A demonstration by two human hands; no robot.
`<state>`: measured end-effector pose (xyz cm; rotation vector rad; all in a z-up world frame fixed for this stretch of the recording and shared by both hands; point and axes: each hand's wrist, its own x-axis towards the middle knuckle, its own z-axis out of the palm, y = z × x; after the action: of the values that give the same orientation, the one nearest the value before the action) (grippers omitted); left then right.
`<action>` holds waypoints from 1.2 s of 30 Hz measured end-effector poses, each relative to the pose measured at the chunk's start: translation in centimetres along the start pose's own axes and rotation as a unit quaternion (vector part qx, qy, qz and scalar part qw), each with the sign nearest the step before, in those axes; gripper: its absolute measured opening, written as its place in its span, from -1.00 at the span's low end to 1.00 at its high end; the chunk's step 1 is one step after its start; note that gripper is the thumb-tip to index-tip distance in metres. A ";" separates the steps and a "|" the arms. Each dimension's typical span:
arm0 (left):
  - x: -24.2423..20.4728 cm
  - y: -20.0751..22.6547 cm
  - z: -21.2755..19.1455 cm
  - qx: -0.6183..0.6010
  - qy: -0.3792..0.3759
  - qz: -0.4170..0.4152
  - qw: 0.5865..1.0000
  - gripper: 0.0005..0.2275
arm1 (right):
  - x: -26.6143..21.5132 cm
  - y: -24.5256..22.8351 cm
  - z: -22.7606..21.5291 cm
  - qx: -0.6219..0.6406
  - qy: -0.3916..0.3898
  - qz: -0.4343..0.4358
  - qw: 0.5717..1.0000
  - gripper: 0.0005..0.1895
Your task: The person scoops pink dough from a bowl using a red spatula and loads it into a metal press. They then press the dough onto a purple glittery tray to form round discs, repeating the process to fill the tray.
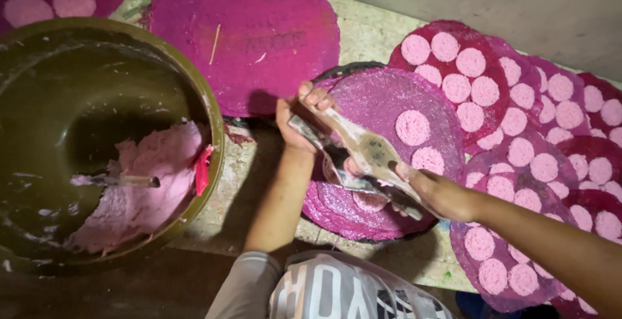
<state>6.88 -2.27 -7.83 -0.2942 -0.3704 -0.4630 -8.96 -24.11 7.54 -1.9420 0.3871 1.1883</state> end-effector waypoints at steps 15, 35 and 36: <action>3.8 0.9 0.1 0.037 -0.030 -0.044 0.998 -0.70 | 1.6 0.0 0.7 -0.079 0.156 -0.129 0.976 -0.11; 3.9 -0.9 1.0 0.074 0.076 -0.041 0.994 -0.74 | 1.3 1.2 -0.2 0.006 0.173 0.012 0.985 -0.20; 3.8 -1.1 1.2 0.076 0.088 -0.038 0.993 -0.75 | 1.6 1.1 -0.1 -0.001 0.176 -0.010 0.984 -0.20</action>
<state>9.18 -4.24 -4.93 -0.0907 -0.2441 -0.5286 -8.78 -24.65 5.66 -2.1549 0.5474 0.8281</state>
